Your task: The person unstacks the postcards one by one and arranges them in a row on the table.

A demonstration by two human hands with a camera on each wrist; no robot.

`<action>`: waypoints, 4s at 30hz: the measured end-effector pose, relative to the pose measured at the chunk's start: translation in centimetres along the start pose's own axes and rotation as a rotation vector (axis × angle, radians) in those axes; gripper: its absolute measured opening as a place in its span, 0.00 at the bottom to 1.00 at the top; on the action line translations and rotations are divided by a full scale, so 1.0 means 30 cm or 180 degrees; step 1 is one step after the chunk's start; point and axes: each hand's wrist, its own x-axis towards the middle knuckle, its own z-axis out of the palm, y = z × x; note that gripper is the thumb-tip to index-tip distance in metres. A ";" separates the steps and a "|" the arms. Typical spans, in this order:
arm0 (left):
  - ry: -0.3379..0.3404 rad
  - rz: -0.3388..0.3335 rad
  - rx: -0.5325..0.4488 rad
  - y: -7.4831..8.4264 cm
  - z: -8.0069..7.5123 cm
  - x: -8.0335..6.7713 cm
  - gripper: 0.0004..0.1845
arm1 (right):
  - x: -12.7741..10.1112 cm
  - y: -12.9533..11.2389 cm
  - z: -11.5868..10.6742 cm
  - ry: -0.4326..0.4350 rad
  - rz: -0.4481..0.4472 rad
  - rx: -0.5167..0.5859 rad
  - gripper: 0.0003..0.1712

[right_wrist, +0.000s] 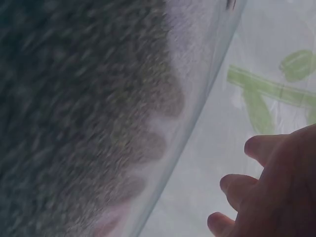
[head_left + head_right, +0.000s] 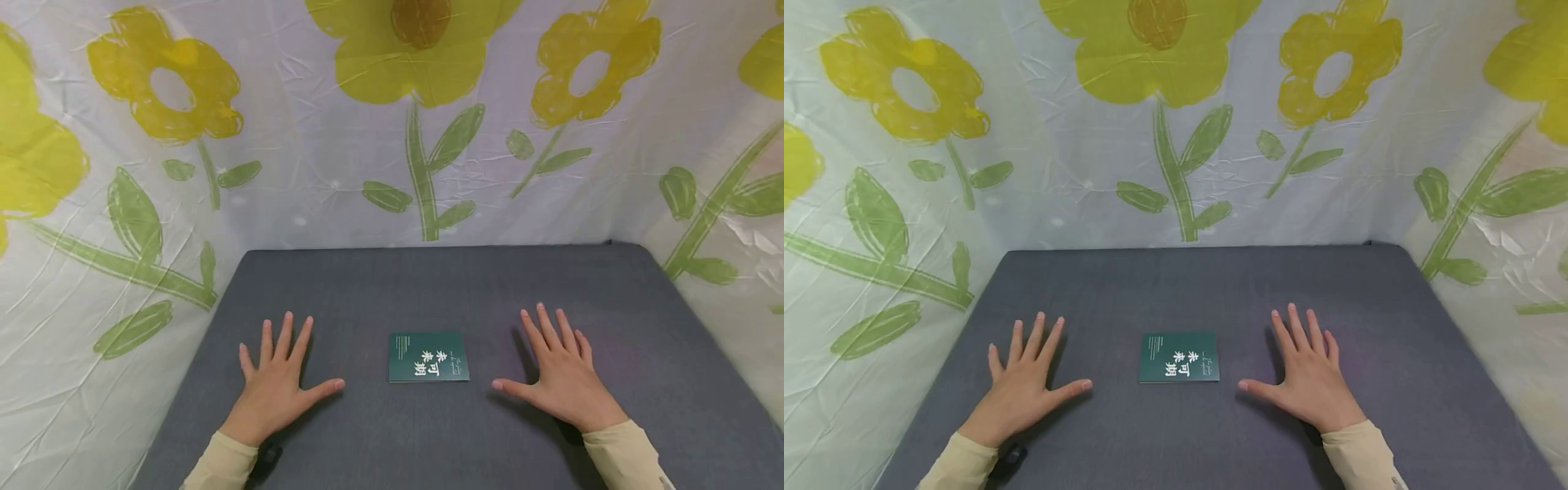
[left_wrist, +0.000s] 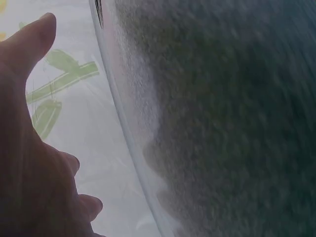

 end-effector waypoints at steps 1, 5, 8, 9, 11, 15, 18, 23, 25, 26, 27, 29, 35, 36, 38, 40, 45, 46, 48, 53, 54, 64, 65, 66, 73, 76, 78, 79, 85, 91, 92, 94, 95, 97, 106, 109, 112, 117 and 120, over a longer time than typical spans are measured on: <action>0.0005 0.0012 -0.0003 0.002 0.002 -0.001 0.67 | 0.003 -0.004 0.001 0.0001 -0.0011 -0.0002 0.79; 0.0024 0.0063 -0.0009 0.013 0.010 -0.003 0.67 | 0.012 -0.021 0.004 0.0007 -0.0047 -0.0012 0.79; 0.0045 0.0099 0.0003 0.027 0.015 -0.003 0.67 | 0.016 -0.031 0.007 0.0015 -0.0081 -0.0006 0.79; 0.0043 0.0114 0.0009 0.035 0.016 -0.003 0.67 | 0.017 -0.035 0.008 0.0011 -0.0094 0.0000 0.79; 0.0053 0.0164 -0.0007 0.057 0.019 -0.001 0.67 | 0.022 -0.043 0.009 0.0012 -0.0120 -0.0003 0.80; 0.0062 0.0305 -0.0070 0.114 0.028 0.008 0.66 | 0.037 -0.072 0.010 0.0021 -0.0184 -0.0014 0.81; 0.0051 0.0403 -0.0115 0.156 0.032 0.019 0.67 | 0.050 -0.102 0.010 0.0047 -0.0260 0.0001 0.81; -0.0037 0.0534 -0.0115 0.223 0.026 0.039 0.70 | 0.069 -0.150 0.006 0.0059 -0.0395 0.0040 0.79; -0.0086 0.0589 -0.0099 0.251 0.018 0.050 0.71 | 0.078 -0.167 0.006 0.0061 -0.0443 0.0043 0.79; -0.0104 0.0622 -0.0086 0.264 0.014 0.057 0.72 | 0.084 -0.175 0.007 0.0066 -0.0468 0.0037 0.78; -0.0132 0.0655 -0.0086 0.279 0.009 0.064 0.72 | 0.089 -0.184 0.008 0.0076 -0.0492 0.0035 0.78; -0.0178 0.0729 -0.0121 0.306 0.003 0.082 0.73 | 0.102 -0.204 0.008 0.0100 -0.0550 0.0020 0.78; -0.0465 0.0932 -0.0261 0.375 -0.004 0.134 0.74 | 0.131 -0.267 0.012 0.0108 -0.0704 -0.0030 0.75; -0.0504 0.0964 -0.0267 0.383 -0.004 0.140 0.75 | 0.135 -0.276 0.014 0.0095 -0.0730 -0.0040 0.74; -0.0576 0.1022 -0.0277 0.398 0.001 0.150 0.77 | 0.143 -0.291 0.018 0.0053 -0.0762 -0.0055 0.73; -0.0629 0.1076 -0.0278 0.408 0.004 0.161 0.79 | 0.152 -0.304 0.026 0.0006 -0.0778 -0.0057 0.71; -0.0804 0.1117 -0.0290 0.433 0.011 0.186 0.81 | 0.162 -0.319 0.060 -0.0108 -0.0801 -0.0045 0.68; -0.0835 0.1124 -0.0282 0.438 0.012 0.189 0.80 | 0.162 -0.319 0.067 -0.0120 -0.0819 -0.0041 0.68; -0.0876 0.1161 -0.0279 0.444 0.014 0.196 0.78 | 0.161 -0.320 0.078 -0.0161 -0.0823 -0.0037 0.68; -0.0842 0.1283 -0.0215 0.438 0.023 0.212 0.72 | 0.168 -0.320 0.095 -0.0216 -0.0848 0.0033 0.68; -0.0835 0.1284 -0.0207 0.435 0.024 0.215 0.71 | 0.171 -0.321 0.097 -0.0239 -0.0849 0.0056 0.67; -0.0935 0.1184 -0.0248 0.405 0.044 0.224 0.66 | 0.188 -0.334 0.116 -0.0496 -0.0885 0.0163 0.58; -0.0944 0.1189 -0.0240 0.405 0.047 0.225 0.65 | 0.189 -0.334 0.117 -0.0499 -0.0887 0.0169 0.57; -0.0944 0.1205 -0.0222 0.405 0.051 0.226 0.63 | 0.189 -0.334 0.117 -0.0502 -0.0895 0.0172 0.57; -0.0914 0.1362 -0.0024 0.414 0.061 0.239 0.58 | 0.191 -0.330 0.104 -0.0578 -0.0907 0.0234 0.53; -0.0887 0.1444 0.0068 0.423 0.063 0.243 0.58 | 0.190 -0.325 0.098 -0.0618 -0.0893 0.0241 0.53; -0.0871 0.1469 0.0086 0.425 0.063 0.243 0.57 | 0.190 -0.323 0.096 -0.0630 -0.0898 0.0243 0.53; -0.0874 0.1467 0.0082 0.426 0.061 0.243 0.57 | 0.190 -0.323 0.094 -0.0636 -0.0909 0.0242 0.53; -0.0892 0.1450 0.0061 0.422 0.055 0.235 0.57 | 0.192 -0.330 0.094 -0.0705 -0.0946 0.0248 0.54; -0.0947 0.1419 0.0025 0.412 0.060 0.223 0.57 | 0.189 -0.338 0.105 -0.0781 -0.0998 0.0274 0.54; -0.0957 0.1409 0.0016 0.411 0.060 0.223 0.57 | 0.189 -0.339 0.105 -0.0779 -0.1001 0.0280 0.54; -0.0973 0.1398 0.0011 0.411 0.061 0.224 0.57 | 0.189 -0.339 0.105 -0.0778 -0.1008 0.0288 0.54; -0.0978 0.1394 0.0014 0.411 0.062 0.224 0.57 | 0.189 -0.339 0.105 -0.0780 -0.1009 0.0286 0.54; -0.0991 0.1386 0.0022 0.411 0.062 0.226 0.56 | 0.190 -0.337 0.105 -0.0790 -0.1011 0.0288 0.54; -0.0993 0.1403 0.0018 0.414 0.060 0.229 0.55 | 0.192 -0.332 0.101 -0.0791 -0.1025 0.0265 0.54; -0.1005 0.1402 0.0026 0.415 0.056 0.227 0.55 | 0.192 -0.334 0.094 -0.0820 -0.1011 0.0263 0.53; -0.1015 0.1406 0.0014 0.415 0.050 0.225 0.55 | 0.191 -0.336 0.085 -0.0863 -0.0980 0.0285 0.53; -0.1053 0.1386 -0.0068 0.414 0.036 0.223 0.53 | 0.189 -0.336 0.073 -0.0865 -0.0969 0.0300 0.52; -0.1066 0.1366 -0.0114 0.414 0.030 0.225 0.52 | 0.189 -0.335 0.069 -0.0787 -0.0993 0.0300 0.51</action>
